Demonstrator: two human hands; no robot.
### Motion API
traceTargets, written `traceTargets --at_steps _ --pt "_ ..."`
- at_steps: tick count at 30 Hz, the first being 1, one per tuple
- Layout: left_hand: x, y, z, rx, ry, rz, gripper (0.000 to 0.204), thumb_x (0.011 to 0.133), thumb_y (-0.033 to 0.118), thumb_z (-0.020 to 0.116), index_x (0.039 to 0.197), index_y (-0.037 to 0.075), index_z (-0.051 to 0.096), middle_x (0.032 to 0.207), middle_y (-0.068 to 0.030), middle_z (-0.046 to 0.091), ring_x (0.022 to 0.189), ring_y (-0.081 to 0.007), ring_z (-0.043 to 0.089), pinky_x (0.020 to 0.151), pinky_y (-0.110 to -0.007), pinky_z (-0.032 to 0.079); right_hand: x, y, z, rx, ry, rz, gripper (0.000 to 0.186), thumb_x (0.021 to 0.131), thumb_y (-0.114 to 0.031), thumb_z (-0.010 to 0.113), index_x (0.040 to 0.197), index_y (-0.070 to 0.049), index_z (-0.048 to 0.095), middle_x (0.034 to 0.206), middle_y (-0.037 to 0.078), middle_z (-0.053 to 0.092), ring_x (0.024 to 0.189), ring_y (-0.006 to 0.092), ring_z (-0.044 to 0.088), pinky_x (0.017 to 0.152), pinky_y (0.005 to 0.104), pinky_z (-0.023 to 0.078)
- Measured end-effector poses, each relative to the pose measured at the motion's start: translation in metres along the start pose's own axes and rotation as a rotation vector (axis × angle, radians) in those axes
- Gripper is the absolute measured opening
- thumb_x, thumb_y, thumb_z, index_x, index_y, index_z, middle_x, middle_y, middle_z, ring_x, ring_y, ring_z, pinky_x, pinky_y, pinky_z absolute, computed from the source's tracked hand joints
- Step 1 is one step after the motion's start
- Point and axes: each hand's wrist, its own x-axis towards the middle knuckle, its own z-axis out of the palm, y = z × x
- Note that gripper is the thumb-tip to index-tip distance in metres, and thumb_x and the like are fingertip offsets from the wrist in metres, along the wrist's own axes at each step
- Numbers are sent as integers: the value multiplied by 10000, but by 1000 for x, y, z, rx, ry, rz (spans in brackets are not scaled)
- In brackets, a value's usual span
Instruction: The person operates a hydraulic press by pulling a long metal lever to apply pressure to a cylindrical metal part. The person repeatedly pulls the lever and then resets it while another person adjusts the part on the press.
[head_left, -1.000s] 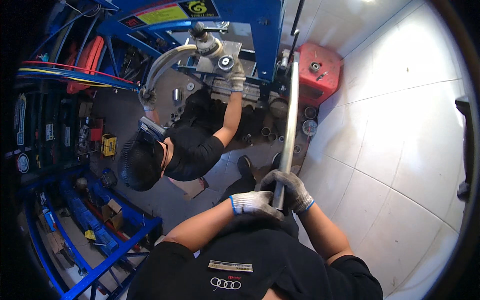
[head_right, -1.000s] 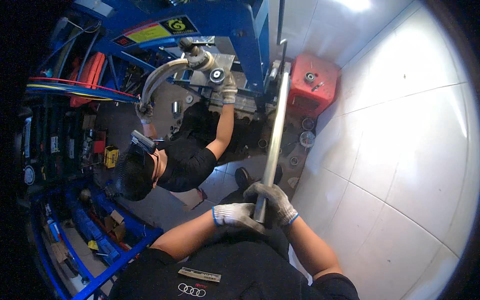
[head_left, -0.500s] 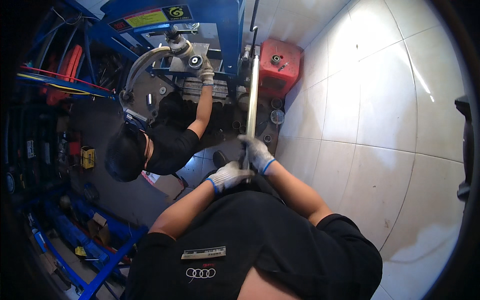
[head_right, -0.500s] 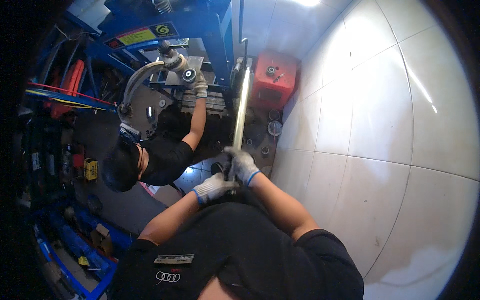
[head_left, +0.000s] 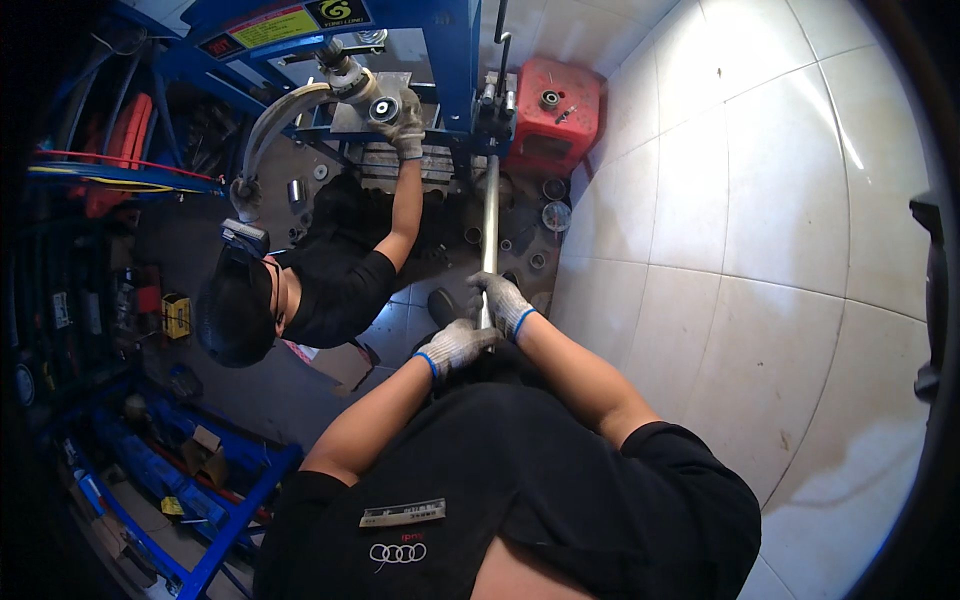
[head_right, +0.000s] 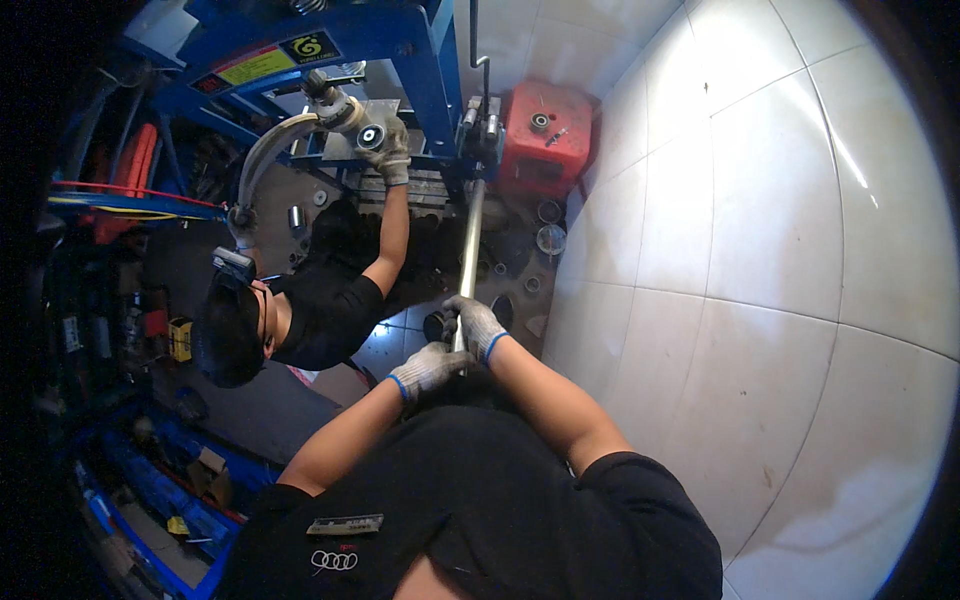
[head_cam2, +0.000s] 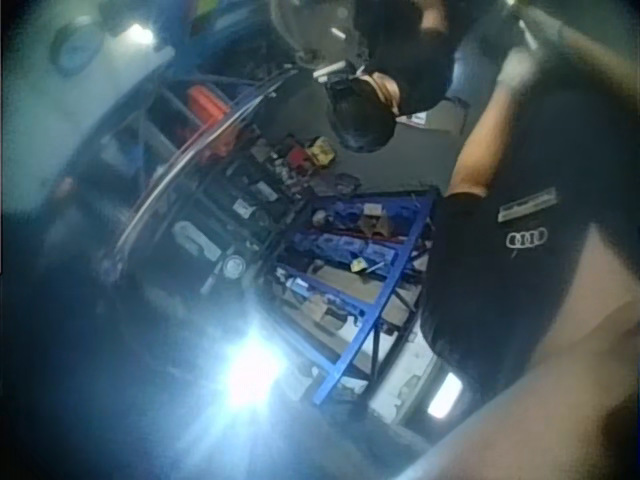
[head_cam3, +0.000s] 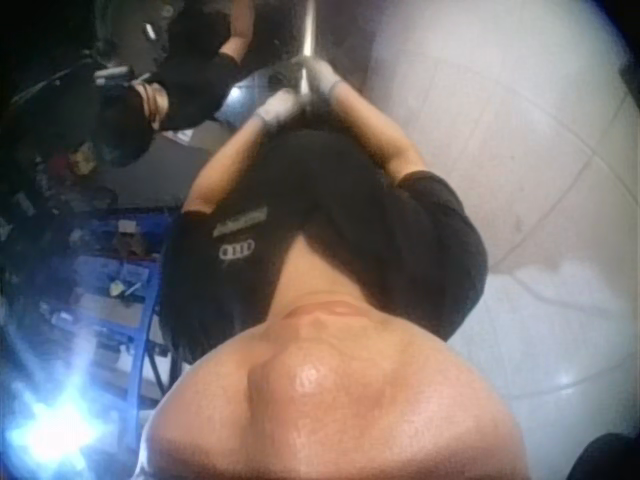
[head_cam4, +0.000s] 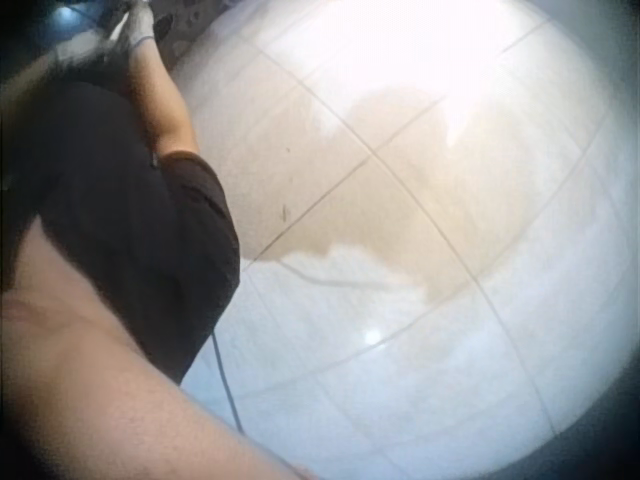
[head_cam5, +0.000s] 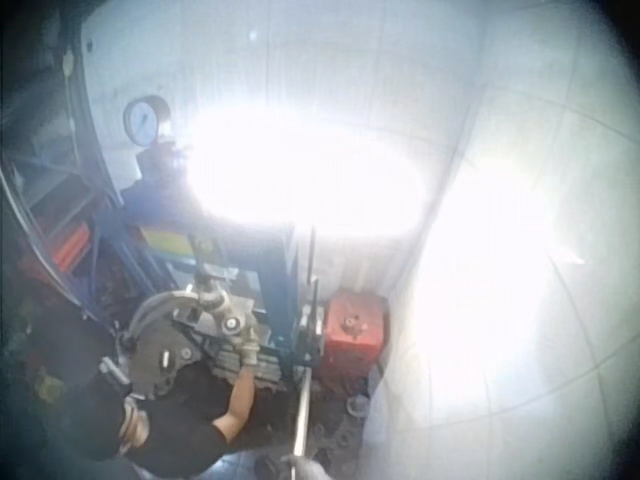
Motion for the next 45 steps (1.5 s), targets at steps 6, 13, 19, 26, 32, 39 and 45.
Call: traceTargets --at_steps 6,13,19,26,32,39,45 --pt "20 17 -5 5 39 -36 612 839 626 631 1050 56 708 961 -141 715 878 -270 685 798 -368 508 36 -23 -10 24 -51 29 164 866 -188 671 783 -137 539 573 -6 506 432 131 464 412 279 423" --pt "15 9 11 32 -31 -88 597 853 581 630 1135 61 707 1110 -188 711 1062 -344 669 942 -407 488 8 -11 -14 -66 -58 29 115 890 -180 638 822 -110 575 660 2 549 498 142 500 476 333 448" --pt "19 6 2 144 -8 11 603 858 573 628 1127 39 704 1091 -202 709 1028 -327 678 917 -400 501 1 -17 -2 7 -20 1 125 886 -172 635 804 -109 565 643 4 536 489 141 489 470 326 417" --pt "7 24 -6 -5 18 -119 611 853 549 640 1109 -3 698 1082 -217 709 980 -327 688 885 -398 513 10 -16 -4 -64 55 -53 148 876 -180 644 760 -107 589 636 8 556 490 149 506 477 331 436" --pt "39 -2 17 -188 117 -146 504 895 446 599 1139 11 668 998 -179 716 941 -328 683 865 -398 516 20 -17 -1 -253 172 -53 149 880 -207 679 789 -108 615 647 17 567 500 155 514 467 347 440" --pt "69 -22 43 -706 200 -200 159 907 179 576 1000 50 575 691 -62 567 522 -196 538 481 -351 455 40 -15 -8 427 -353 73 168 910 -220 688 915 -56 654 662 43 573 518 183 525 492 360 484" --pt "82 -74 44 -1672 -531 -183 282 834 200 622 663 188 398 571 29 371 453 -115 345 425 -268 295 55 -10 5 -930 417 -322 432 867 -270 680 1147 38 563 1020 241 694 893 369 691 776 459 566"
